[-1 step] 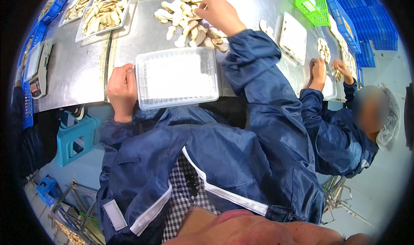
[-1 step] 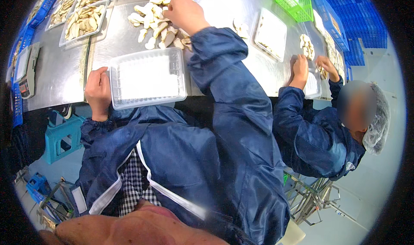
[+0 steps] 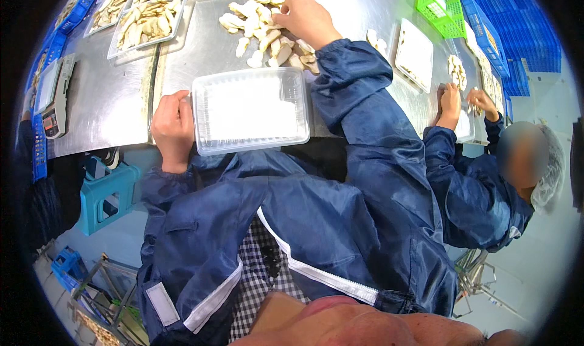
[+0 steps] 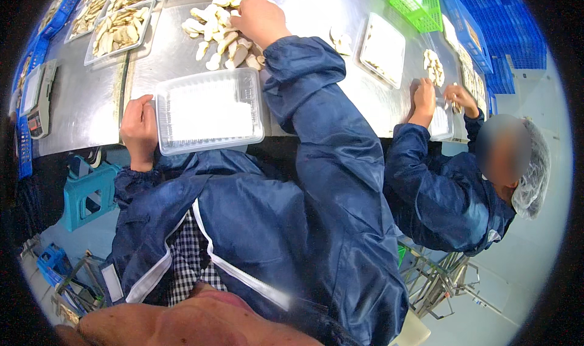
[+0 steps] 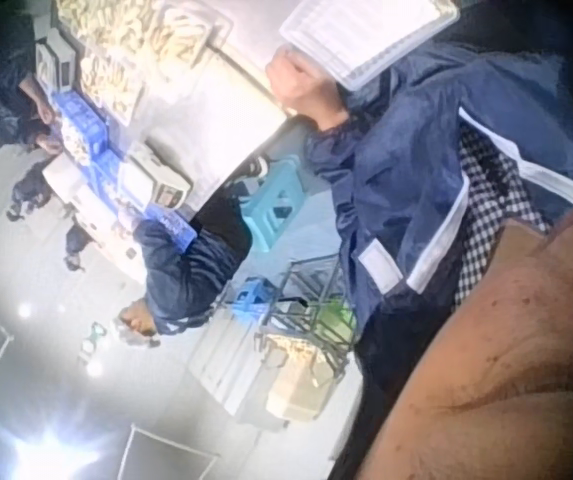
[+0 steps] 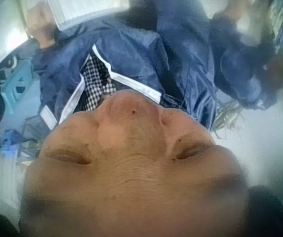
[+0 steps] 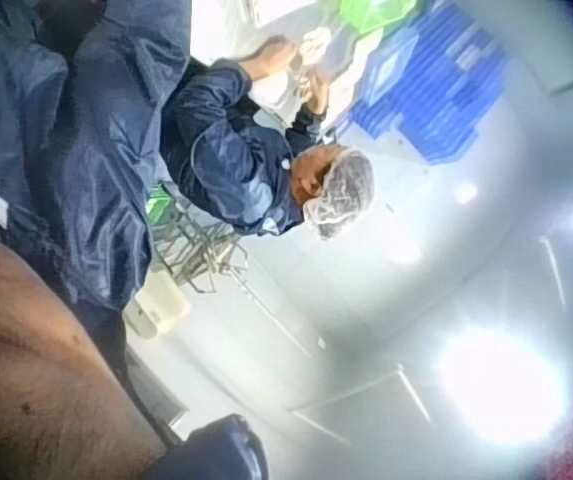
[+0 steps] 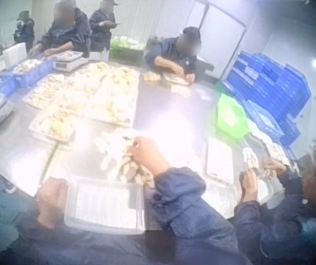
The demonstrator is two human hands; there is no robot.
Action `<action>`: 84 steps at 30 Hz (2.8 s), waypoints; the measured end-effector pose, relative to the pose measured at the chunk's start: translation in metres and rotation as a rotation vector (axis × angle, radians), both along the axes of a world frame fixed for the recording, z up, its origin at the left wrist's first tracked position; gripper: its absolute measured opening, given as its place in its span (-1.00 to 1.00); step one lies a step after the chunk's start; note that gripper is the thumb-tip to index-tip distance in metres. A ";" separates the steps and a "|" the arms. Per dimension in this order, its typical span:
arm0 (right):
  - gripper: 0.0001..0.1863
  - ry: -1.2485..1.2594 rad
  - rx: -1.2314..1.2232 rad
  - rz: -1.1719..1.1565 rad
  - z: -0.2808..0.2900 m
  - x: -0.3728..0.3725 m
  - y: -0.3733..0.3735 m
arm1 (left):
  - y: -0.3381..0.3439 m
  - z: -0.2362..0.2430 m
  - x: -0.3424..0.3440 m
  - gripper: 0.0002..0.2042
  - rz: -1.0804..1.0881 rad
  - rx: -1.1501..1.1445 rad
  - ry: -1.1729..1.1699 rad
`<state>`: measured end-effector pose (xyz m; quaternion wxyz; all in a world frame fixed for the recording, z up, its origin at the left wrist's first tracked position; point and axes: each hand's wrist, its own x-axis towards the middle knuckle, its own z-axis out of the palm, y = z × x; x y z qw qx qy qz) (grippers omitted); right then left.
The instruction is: The person sorts white food slices by hand from a pile on a metal table into clear plastic trays, periodically picking up a plastic bag to place items inside.
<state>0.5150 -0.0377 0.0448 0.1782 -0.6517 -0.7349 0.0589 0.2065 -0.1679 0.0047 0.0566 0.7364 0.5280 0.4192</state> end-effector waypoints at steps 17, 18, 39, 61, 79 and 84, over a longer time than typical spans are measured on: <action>-0.81 0.967 -0.464 -0.084 0.007 0.050 -0.036 | -0.003 0.000 0.002 -0.84 0.027 0.009 0.038; -0.80 0.993 -0.473 -0.064 0.007 0.053 -0.039 | -0.003 -0.001 0.003 -0.84 0.028 -0.002 0.022; -0.71 1.044 -0.276 -0.112 0.019 0.087 -0.105 | -0.005 0.004 -0.001 -0.85 0.016 -0.006 0.034; -0.73 0.210 -0.028 -0.007 -0.002 0.040 -0.110 | -0.002 0.001 0.002 -0.85 -0.001 -0.008 0.057; -0.67 0.168 0.209 -0.040 0.019 0.090 -0.068 | -0.003 0.002 0.000 -0.85 0.039 -0.029 0.116; -0.69 0.274 0.146 0.003 -0.024 0.045 0.008 | -0.001 0.003 0.000 -0.85 0.027 -0.010 0.079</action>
